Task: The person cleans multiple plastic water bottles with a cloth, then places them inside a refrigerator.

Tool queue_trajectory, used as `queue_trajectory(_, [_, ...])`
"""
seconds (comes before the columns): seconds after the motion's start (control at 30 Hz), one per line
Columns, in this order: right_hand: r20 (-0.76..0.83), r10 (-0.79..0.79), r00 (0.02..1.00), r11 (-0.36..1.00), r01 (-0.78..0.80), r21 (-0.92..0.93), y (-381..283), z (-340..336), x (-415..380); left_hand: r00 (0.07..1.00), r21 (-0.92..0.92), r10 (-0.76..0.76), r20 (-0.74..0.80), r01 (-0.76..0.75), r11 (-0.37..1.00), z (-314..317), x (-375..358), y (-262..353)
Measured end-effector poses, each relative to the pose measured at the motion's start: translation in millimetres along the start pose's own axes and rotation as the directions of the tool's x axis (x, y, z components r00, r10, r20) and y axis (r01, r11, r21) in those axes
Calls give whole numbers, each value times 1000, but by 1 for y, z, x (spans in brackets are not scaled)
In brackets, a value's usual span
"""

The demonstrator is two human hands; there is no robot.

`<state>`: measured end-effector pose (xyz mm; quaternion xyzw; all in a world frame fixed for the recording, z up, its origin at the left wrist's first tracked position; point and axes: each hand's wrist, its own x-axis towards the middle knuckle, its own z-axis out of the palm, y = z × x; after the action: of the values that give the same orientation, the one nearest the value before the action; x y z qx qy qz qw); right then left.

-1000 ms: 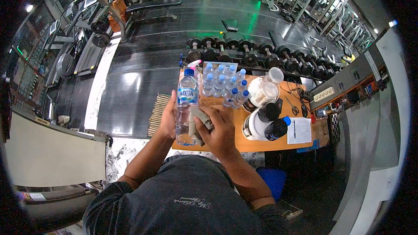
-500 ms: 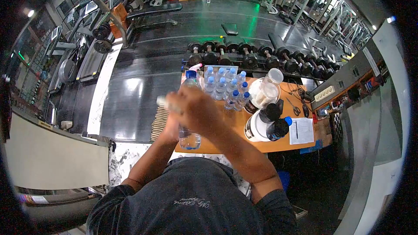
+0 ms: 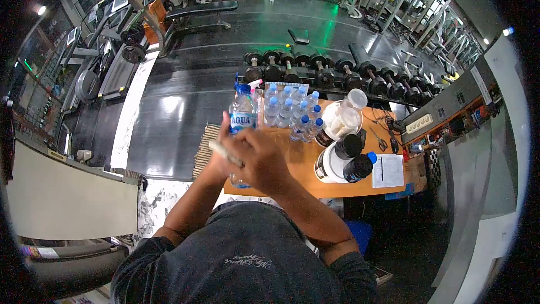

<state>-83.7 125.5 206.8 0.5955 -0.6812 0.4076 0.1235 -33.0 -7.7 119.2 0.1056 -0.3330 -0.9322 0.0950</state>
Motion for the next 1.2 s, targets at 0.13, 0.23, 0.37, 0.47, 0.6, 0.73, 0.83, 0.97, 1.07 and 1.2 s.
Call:
queue_trajectory(0.13, [-101, 75, 992, 996, -70, 51, 14, -2, -27, 996, -108, -80, -25, 77, 991, -5, -2, 17])
queue_trajectory(0.23, [-258, 198, 946, 976, -214, -36, 36, -5, -16, 994, -64, -64, -86, 58, 996, 11, -8, 8])
queue_trajectory(0.37, [-311, 132, 941, 986, -157, -57, 24, -6, 11, 988, -31, -139, 61, 141, 989, 5, -6, -6])
queue_trajectory(0.47, [-24, 43, 999, 999, -44, -30, 3, -4, -5, 956, -253, -61, 287, 137, 958, -7, 7, -11])
queue_trajectory(0.6, [89, -21, 996, 999, 18, 37, -6, -8, -28, 997, -73, 22, -78, -27, 997, -4, 8, -1])
queue_trajectory(0.73, [-4, 127, 992, 991, -127, 53, 27, -13, -42, 993, -85, -11, -119, 1, 996, 4, -3, -1])
queue_trajectory(0.83, [-28, 306, 952, 952, -306, 10, 44, -18, -44, 968, 3, -28, -251, 30, 1000, 17, -15, 4])
queue_trajectory(0.97, [-87, 417, 905, 890, -387, 243, 61, -7, -58, 999, -72, -30, -40, 27, 997, 0, -17, 4])
queue_trajectory(1.07, [-30, 552, 833, 763, -491, 421, 68, 14, -80, 997, -20, -32, -74, 31, 999, -10, -23, 8])
queue_trajectory(1.2, [6, 737, 675, 544, -599, 587, 49, 46, -100, 991, 35, -87, -100, 90, 995, -28, -17, 13])
